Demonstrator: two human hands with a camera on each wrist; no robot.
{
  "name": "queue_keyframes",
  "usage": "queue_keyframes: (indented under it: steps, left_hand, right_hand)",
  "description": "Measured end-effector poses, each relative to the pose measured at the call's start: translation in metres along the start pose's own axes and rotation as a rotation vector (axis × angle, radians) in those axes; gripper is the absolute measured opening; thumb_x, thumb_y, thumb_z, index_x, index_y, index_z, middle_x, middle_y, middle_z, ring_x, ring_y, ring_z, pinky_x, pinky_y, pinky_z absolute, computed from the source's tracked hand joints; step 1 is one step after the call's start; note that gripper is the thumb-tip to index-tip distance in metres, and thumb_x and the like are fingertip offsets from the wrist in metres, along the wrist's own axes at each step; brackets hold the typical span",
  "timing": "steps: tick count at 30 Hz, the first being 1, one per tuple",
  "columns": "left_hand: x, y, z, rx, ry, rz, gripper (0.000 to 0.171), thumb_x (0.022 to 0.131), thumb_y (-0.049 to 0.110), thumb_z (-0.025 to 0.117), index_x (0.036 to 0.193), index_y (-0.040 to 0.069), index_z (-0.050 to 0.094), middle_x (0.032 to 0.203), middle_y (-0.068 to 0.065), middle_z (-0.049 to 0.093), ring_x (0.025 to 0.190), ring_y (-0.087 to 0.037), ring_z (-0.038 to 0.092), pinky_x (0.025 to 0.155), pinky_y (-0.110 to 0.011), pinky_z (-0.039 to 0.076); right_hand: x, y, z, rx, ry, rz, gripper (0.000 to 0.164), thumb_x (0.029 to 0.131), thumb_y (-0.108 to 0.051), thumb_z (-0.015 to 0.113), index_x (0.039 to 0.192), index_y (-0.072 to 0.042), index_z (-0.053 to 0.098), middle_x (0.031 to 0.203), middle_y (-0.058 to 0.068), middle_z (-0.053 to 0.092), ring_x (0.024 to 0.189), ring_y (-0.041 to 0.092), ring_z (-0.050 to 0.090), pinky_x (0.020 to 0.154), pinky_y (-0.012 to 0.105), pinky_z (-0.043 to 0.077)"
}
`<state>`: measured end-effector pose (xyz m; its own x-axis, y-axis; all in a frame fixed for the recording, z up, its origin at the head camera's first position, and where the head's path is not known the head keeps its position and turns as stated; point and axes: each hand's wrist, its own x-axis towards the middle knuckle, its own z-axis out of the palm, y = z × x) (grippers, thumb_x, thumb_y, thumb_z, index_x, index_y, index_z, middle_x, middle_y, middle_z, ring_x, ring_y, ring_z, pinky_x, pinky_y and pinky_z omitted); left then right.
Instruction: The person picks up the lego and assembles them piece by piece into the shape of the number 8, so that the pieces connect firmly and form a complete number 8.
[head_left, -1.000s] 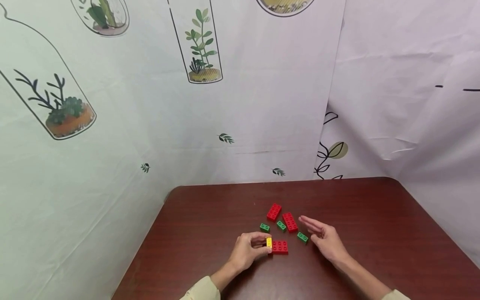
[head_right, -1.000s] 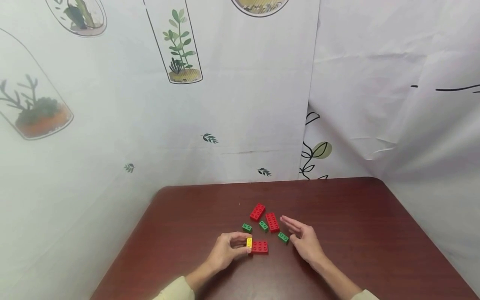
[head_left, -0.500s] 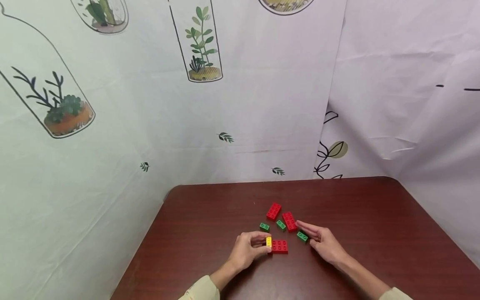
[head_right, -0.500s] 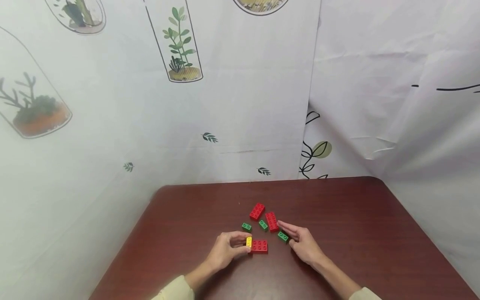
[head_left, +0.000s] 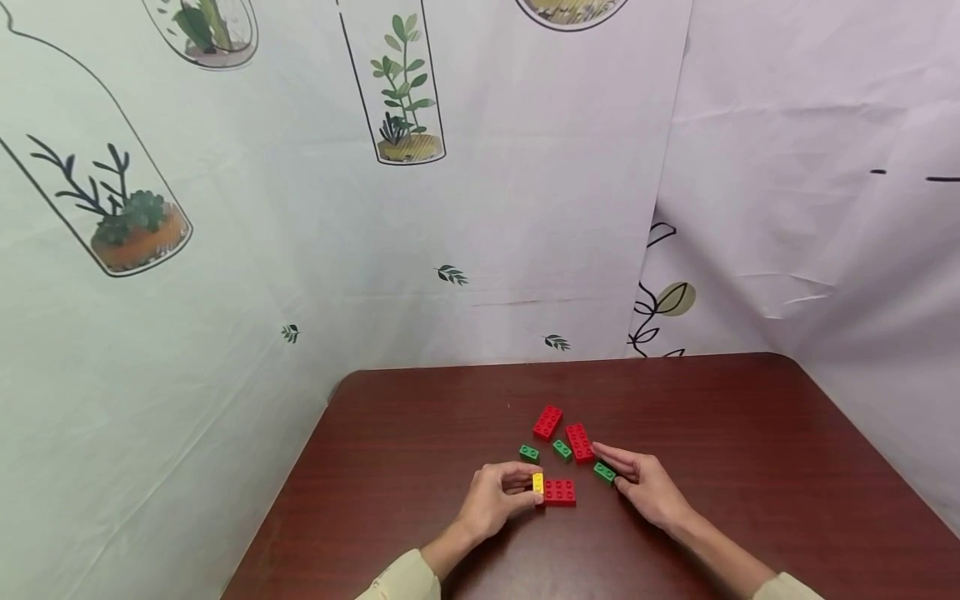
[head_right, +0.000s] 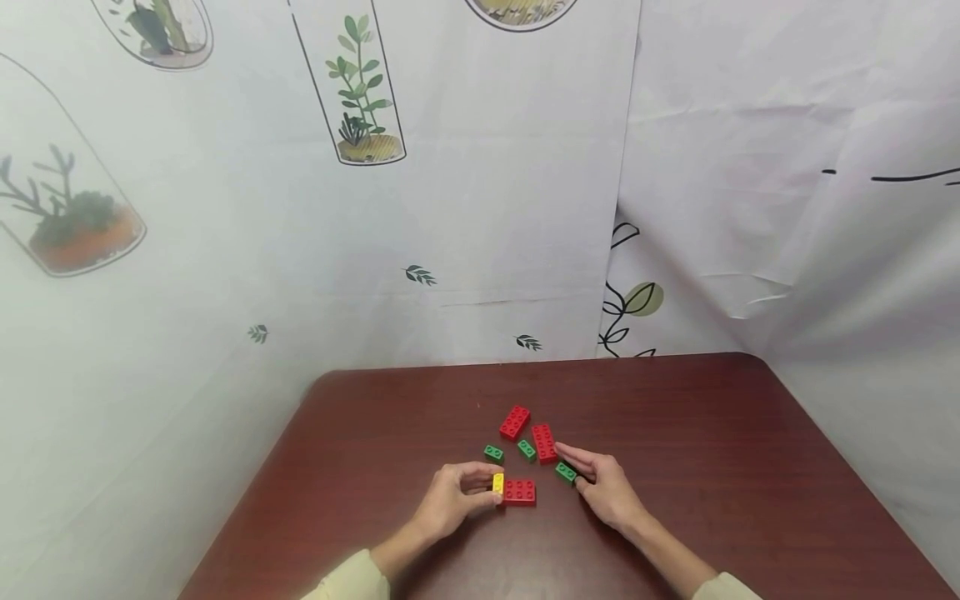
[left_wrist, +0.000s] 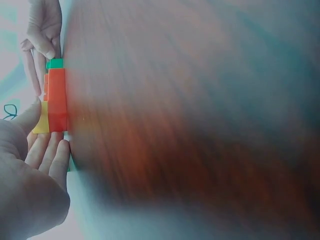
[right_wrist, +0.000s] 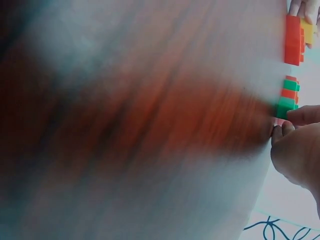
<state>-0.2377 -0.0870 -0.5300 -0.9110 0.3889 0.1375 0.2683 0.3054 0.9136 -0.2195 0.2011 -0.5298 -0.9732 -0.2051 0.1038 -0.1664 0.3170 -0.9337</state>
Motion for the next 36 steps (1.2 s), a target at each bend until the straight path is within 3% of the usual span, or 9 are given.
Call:
queue_keyframes:
  steps: [7,18,23,36]
  left_hand:
    - [0.001,-0.001,0.0,-0.009,0.002,-0.002,0.032,0.086,0.006,0.089,0.117,0.005,0.08,0.109,-0.004,0.08,0.102,-0.016,0.076,0.087,-0.025,0.06]
    - [0.001,-0.001,0.0,-0.025,0.002,0.001,0.032,0.086,0.005,0.089,0.116,0.004,0.08,0.107,-0.004,0.08,0.102,-0.015,0.076,0.087,-0.025,0.06]
    - [0.001,-0.001,0.0,-0.023,0.001,-0.005,0.032,0.086,0.005,0.089,0.116,0.004,0.08,0.107,-0.004,0.08,0.101,-0.014,0.076,0.087,-0.024,0.06]
    - [0.001,-0.001,-0.001,-0.016,-0.002,-0.005,0.032,0.086,0.006,0.089,0.116,0.004,0.08,0.106,-0.004,0.08,0.101,-0.014,0.076,0.087,-0.023,0.059]
  right_hand:
    - [-0.001,-0.002,0.001,-0.016,0.031,0.017,0.063,0.088,0.027,0.054,0.147,0.004,0.06,0.143,0.019,0.064,0.134,0.024,0.054,0.074,0.022,0.045]
    - [-0.002,-0.004,0.006,-0.066,0.074,-0.001,0.061,0.088,0.027,0.057,0.144,0.005,0.062,0.139,0.019,0.067,0.131,0.031,0.059,0.084,0.018,0.051]
    - [-0.004,-0.004,0.014,-0.022,0.101,0.034,0.056,0.09,0.026,0.059,0.143,0.008,0.061,0.138,0.024,0.066,0.129,0.035,0.062,0.093,0.025,0.056]
    - [-0.008,-0.01,0.026,-0.079,0.162,0.075,0.053,0.087,0.022,0.07,0.138,0.005,0.067,0.131,0.023,0.07,0.122,0.037,0.068,0.093,0.035,0.059]
